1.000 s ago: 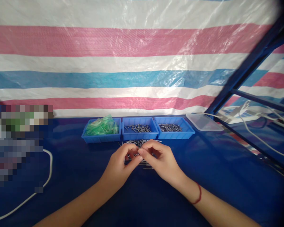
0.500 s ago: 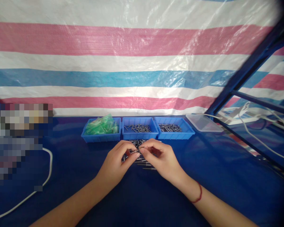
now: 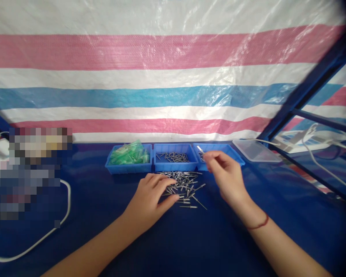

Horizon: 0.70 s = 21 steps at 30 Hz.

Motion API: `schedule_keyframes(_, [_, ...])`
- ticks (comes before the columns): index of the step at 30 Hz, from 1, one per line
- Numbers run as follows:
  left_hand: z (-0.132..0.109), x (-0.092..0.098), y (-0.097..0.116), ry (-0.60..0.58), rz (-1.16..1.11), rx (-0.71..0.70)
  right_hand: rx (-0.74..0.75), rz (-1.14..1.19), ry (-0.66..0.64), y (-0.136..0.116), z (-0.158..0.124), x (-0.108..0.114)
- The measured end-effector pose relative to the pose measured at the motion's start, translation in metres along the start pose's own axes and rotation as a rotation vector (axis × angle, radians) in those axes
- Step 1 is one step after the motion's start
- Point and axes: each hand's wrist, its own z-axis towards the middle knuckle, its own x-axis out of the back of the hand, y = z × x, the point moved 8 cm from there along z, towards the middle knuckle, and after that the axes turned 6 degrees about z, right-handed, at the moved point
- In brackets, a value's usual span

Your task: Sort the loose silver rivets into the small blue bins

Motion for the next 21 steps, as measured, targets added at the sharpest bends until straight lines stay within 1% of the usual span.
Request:
schedule_keyframes(1, [-0.001, -0.003, 0.003, -0.034, 0.039, -0.034, 0.001, -0.045, 0.064, 0.006, 0.008, 0.012])
schedule_keyframes(2, [-0.002, -0.007, 0.006, -0.065, 0.072, -0.071, -0.007, -0.115, 0.099, 0.012, 0.015, 0.021])
schedule_keyframes(4, [-0.005, -0.013, 0.014, -0.099, 0.115, -0.15, 0.037, -0.378, 0.104, 0.017, 0.024, 0.03])
schedule_keyframes(6, [-0.007, -0.018, 0.021, -0.112, 0.136, -0.213, 0.147, -0.604, 0.101, 0.01, 0.026, 0.029])
schedule_keyframes(8, [-0.009, -0.022, 0.025, -0.108, 0.146, -0.235, 0.256, -0.682, 0.08, -0.002, 0.02, 0.022])
schedule_keyframes(10, [-0.009, -0.025, 0.024, -0.087, 0.158, -0.222, 0.298, -0.638, -0.026, -0.013, 0.01, 0.007])
schedule_keyframes(11, [-0.009, -0.026, 0.023, -0.078, 0.165, -0.209, 0.304, -0.596, -0.114, -0.018, 0.004, -0.003])
schedule_keyframes(14, [-0.006, -0.031, 0.018, -0.081, 0.177, -0.179, 0.318, -0.49, -0.447, -0.028, -0.018, -0.038])
schedule_keyframes(16, [-0.005, -0.034, 0.016, -0.092, 0.187, -0.165, 0.321, -0.473, -0.625, -0.029, -0.033, -0.055])
schedule_keyframes(18, [-0.005, -0.035, 0.014, -0.094, 0.204, -0.155, 0.312, -0.489, -0.729, -0.027, -0.043, -0.066])
schedule_keyframes(21, [-0.003, -0.031, 0.011, -0.068, 0.212, -0.133, 0.297, -0.481, -0.792, -0.024, -0.05, -0.072])
